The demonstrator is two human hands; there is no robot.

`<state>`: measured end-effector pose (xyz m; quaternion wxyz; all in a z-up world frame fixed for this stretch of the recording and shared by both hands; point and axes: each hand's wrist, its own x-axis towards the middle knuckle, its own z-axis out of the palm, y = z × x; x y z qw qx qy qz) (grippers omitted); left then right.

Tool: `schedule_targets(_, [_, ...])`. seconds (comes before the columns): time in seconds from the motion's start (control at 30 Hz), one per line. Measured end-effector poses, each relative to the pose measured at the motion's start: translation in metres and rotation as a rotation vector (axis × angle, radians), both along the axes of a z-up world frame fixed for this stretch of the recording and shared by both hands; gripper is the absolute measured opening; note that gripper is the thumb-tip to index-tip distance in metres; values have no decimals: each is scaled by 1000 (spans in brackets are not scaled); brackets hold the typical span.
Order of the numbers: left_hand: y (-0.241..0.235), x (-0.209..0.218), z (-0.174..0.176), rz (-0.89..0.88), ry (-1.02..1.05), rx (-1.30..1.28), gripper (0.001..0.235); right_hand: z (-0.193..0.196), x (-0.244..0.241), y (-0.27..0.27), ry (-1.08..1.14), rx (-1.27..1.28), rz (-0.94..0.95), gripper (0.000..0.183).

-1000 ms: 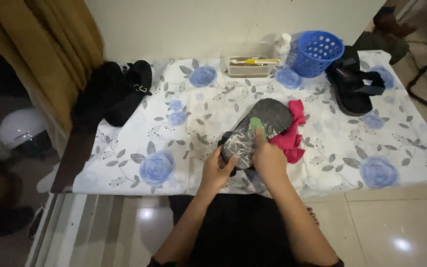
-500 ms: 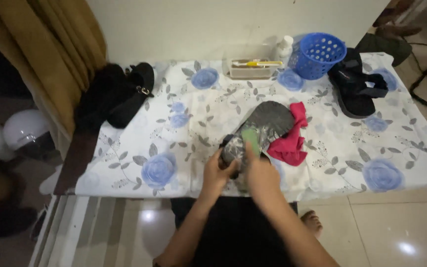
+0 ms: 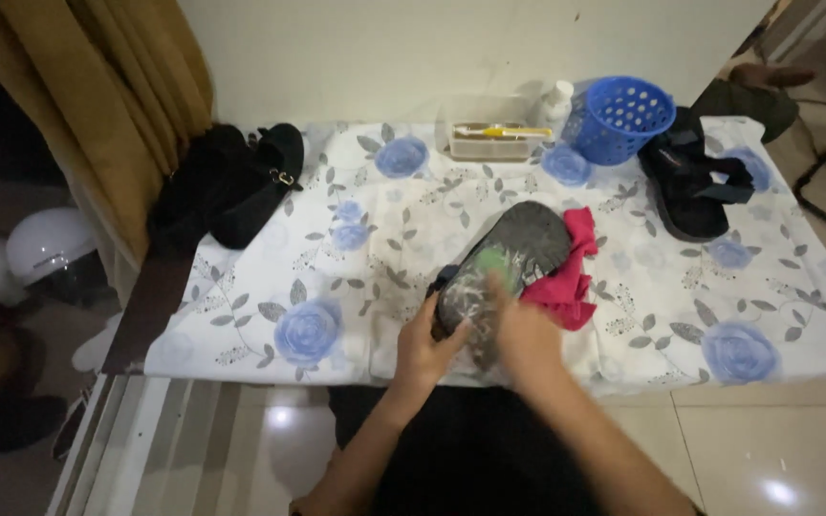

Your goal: The person scrubs the sole of a black shoe using a green brush on a table covered with a floral cloth. The person holds the shoe steady with one hand and scrubs the sole with the other, repeatedly working the brush across the tread pattern.

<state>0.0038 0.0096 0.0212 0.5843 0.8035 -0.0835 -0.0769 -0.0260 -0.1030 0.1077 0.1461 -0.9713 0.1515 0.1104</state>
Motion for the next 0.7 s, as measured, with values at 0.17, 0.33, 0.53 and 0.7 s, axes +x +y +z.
schedule_targets(0.17, [-3,-5,-2,11,-76,71,62,5,2,-14,-93,-30,35,50])
schedule_targets(0.33, [-6,-7,-5,-53,-66,84,60,-32,-4,-30,-202,-106,148,44])
schedule_targets(0.53, [-4,3,9,-38,-106,131,62,-25,-11,-16,-159,77,22,53])
schedule_targets(0.7, [-2,-2,19,-87,-15,133,70,-31,13,-37,-162,-51,-23,47])
